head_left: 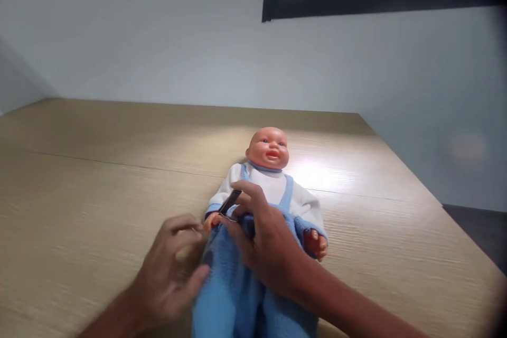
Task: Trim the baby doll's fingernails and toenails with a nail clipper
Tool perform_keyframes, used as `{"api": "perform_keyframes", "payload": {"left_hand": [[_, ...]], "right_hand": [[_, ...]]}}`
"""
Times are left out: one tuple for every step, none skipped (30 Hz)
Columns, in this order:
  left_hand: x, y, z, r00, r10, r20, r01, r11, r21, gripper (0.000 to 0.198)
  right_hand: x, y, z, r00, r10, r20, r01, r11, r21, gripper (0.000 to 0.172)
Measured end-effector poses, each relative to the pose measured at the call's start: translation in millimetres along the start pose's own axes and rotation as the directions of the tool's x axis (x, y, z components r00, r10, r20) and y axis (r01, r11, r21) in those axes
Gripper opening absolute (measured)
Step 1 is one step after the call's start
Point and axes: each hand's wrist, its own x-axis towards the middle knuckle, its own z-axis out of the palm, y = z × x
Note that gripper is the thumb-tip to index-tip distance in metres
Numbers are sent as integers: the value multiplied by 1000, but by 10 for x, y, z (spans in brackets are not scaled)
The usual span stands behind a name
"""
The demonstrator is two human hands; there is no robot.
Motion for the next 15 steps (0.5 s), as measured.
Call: {"api": "perform_keyframes", "payload": {"left_hand": [[101,-28,-6,998,-40,47,37,998,58,41],[202,-55,-1,984,-106,140,94,991,93,43],[299,-81,13,961,-131,246,110,989,98,44],[386,-108,37,928,-136,346,112,990,88,44],[461,-139,68,913,-121,389,102,992,69,44],[522,-174,102,907,-103,409,89,995,52,46],[571,-211,133,899,-76,432,69,997,31,49],[611,-247,157,897,-38,441,40,999,3,50],[646,-281,169,892,1,451,12,1000,-26,51],[682,-309,167,889,41,456,-17,998,-58,52],[721,-329,150,889,77,452,-42,995,-88,53],[765,-342,122,891,111,441,-64,991,-120,54],[815,-348,87,895,132,427,-77,987,-144,55],[867,-350,50,895,143,423,-74,982,-174,53],[919,-349,17,877,156,454,-56,973,-224,46]], "right_hand": [[-3,16,5,1000,0,-7,0,1000,26,45],[-8,31,7,1000,0,-13,0,999,52,44],[-13,45,8,1000,0,-19,1,997,75,43],[-19,57,8,1000,1,-24,1,995,98,41],[-24,67,7,1000,3,-28,1,993,120,40],[-28,75,5,1000,6,-31,-2,990,140,38],[-32,81,3,999,13,-36,-7,988,157,36],[-36,84,2,999,23,-44,-15,985,169,36],[-40,86,1,998,34,-51,-24,984,178,36],[-45,85,1,997,48,-56,-37,983,181,36],[-52,83,3,996,58,-62,-46,983,180,38],[-60,80,7,996,65,-67,-52,983,174,39],[-68,76,11,995,70,-71,-58,985,165,40],[-76,73,16,994,77,-81,-63,984,164,40],[-83,71,21,991,82,-106,-62,982,178,38]]}}
